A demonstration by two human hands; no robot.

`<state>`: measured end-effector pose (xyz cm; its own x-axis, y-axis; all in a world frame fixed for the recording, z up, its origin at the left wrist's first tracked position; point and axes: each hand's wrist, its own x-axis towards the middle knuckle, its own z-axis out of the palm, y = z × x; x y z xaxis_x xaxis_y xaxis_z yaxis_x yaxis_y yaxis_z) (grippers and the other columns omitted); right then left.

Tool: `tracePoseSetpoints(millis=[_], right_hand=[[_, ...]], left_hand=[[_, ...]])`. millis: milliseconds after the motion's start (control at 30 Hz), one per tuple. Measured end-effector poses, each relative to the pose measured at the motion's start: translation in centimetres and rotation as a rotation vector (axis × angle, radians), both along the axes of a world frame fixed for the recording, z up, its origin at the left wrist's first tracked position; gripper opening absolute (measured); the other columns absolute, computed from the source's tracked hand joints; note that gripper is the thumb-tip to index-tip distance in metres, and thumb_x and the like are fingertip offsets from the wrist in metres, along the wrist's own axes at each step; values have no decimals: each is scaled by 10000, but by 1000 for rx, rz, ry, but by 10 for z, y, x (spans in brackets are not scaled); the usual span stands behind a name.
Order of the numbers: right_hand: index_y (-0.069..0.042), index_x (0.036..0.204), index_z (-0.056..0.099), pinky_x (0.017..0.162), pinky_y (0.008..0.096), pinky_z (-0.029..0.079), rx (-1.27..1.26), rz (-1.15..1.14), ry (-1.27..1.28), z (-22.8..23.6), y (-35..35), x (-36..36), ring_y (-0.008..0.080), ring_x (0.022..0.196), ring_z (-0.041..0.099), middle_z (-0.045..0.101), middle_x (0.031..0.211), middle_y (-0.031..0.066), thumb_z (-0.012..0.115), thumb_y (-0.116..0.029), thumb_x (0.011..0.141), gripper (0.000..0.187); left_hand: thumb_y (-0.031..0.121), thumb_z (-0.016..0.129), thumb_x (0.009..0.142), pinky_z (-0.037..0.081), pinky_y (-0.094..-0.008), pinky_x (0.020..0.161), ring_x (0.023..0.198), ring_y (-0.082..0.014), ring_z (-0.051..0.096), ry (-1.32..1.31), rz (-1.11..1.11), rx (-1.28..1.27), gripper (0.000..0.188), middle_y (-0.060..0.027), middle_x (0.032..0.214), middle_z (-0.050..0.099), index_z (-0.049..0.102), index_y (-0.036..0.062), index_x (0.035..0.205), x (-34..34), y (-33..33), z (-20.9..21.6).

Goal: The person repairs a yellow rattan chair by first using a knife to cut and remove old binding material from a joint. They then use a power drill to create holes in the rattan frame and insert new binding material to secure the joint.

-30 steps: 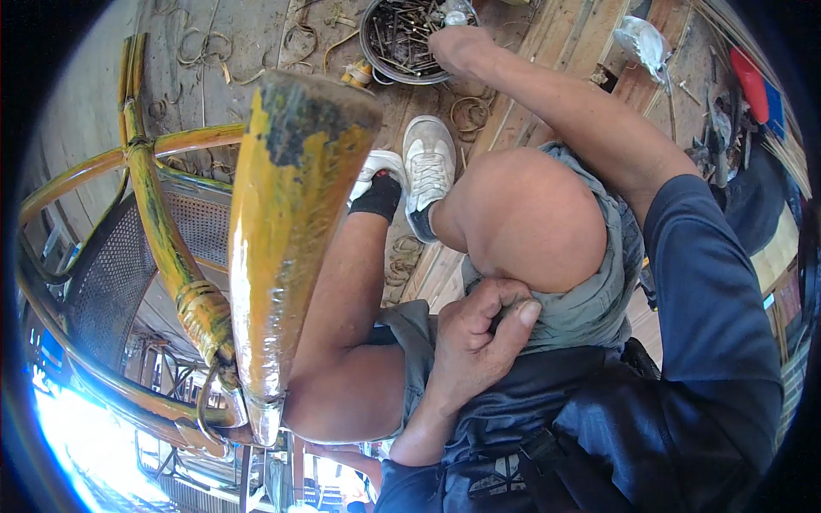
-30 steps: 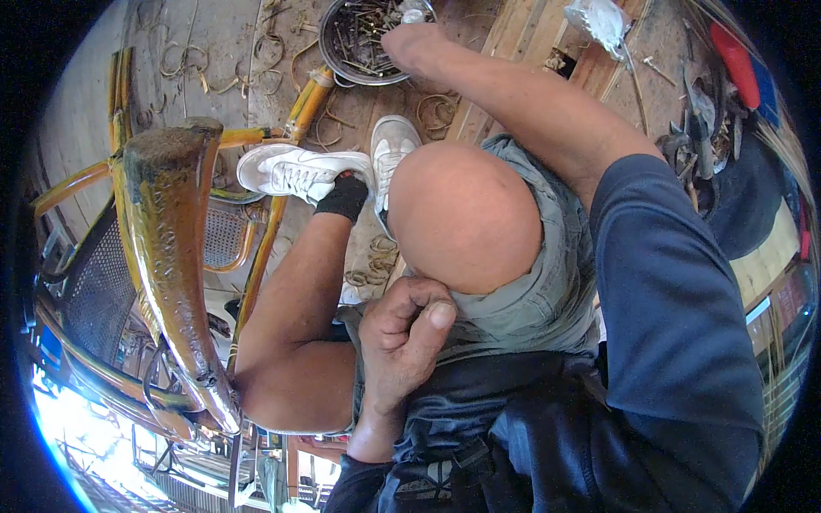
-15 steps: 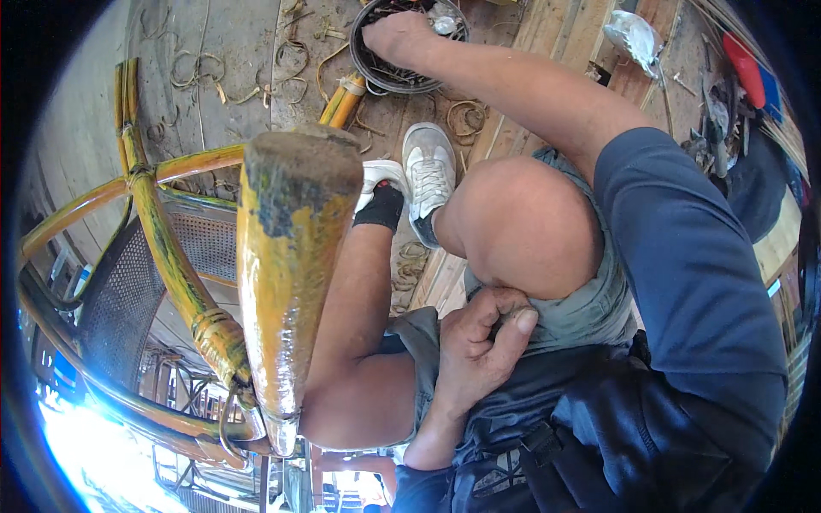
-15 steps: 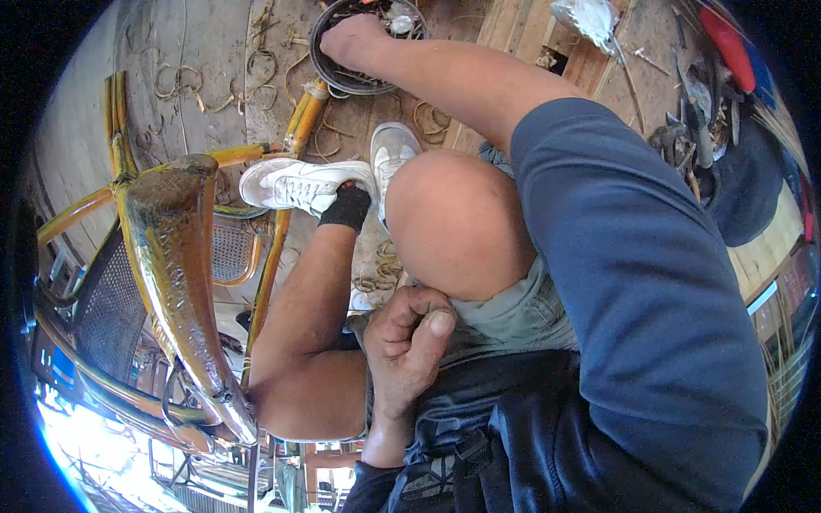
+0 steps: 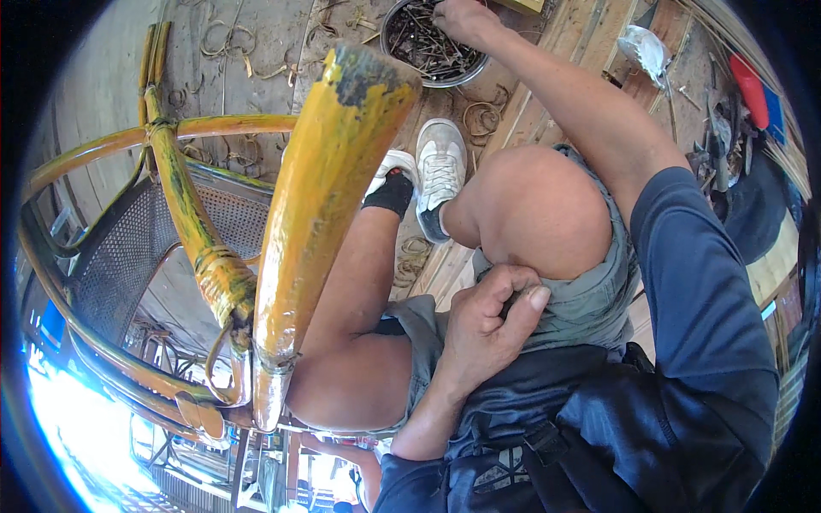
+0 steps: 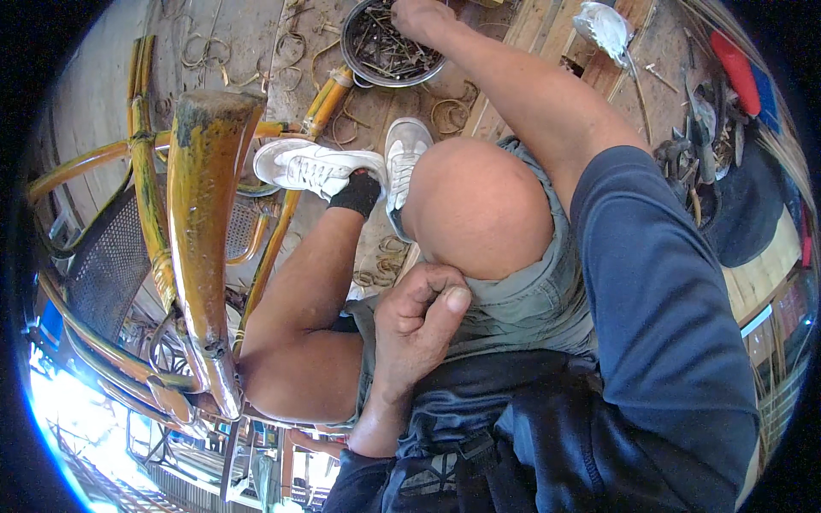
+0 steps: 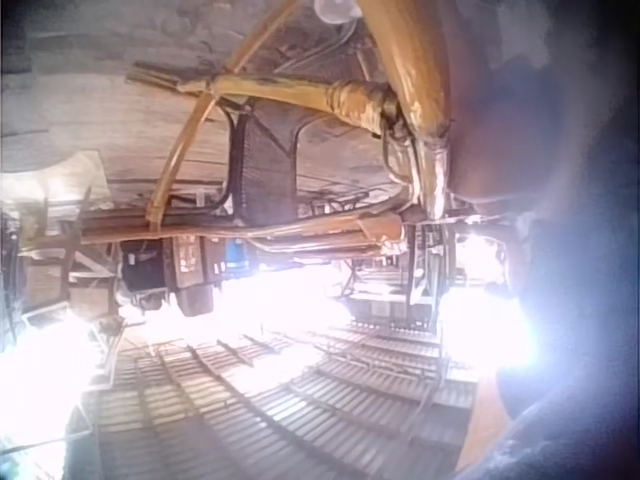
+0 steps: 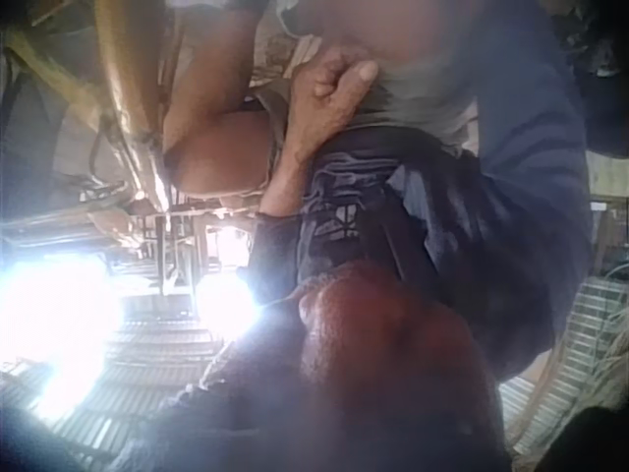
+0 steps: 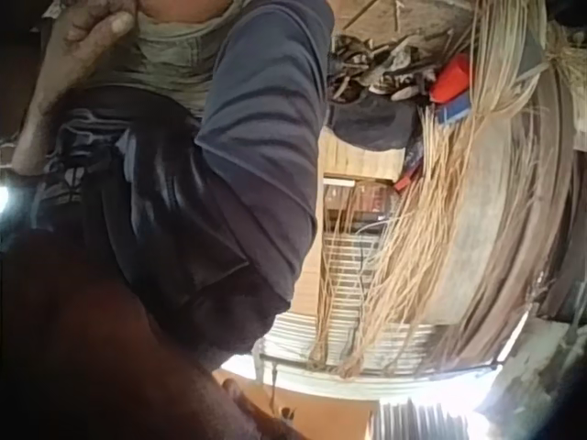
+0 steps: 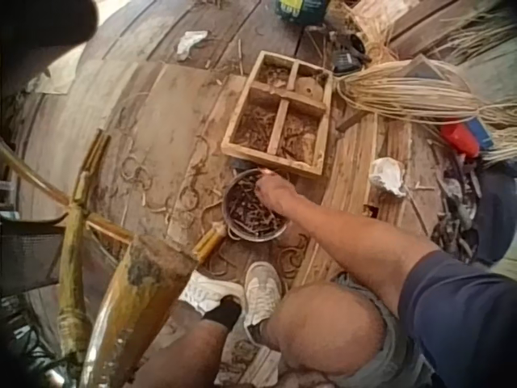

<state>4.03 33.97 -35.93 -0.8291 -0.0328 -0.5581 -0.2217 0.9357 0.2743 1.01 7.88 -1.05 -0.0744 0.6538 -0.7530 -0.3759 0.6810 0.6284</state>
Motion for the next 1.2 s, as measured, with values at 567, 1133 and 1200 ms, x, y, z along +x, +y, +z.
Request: tracePoseSetpoints(millis=[567, 1133, 1200], right_hand=[[-62, 991, 669, 735, 375, 520, -627, -1263, 89, 33, -48, -46, 277, 911, 640, 665, 975, 121, 544, -153, 812, 237], [-14, 1034, 610, 428, 330, 446, -988, -1266, -150, 43, -57, 12, 197, 494, 562, 592, 608, 111, 512, -113, 786, 285], [-31, 1055, 601, 438, 331, 450, -1073, -1570, -78, 49, -60, 19, 185, 491, 563, 593, 606, 111, 511, -109, 783, 297]], left_hand=[[136, 571, 874, 391, -210, 646, 701, -59, 466, -37, 15, -63, 117, 6, 759, 529, 572, 21, 851, -3, 3, -2], [186, 551, 889, 408, -242, 597, 652, -86, 455, -191, 278, -69, 202, -4, 737, 504, 537, -2, 962, 6, -9, -5], [183, 528, 891, 414, -250, 588, 651, -99, 450, -320, 487, -17, 233, -18, 766, 495, 505, -5, 1027, 5, -8, -6]])
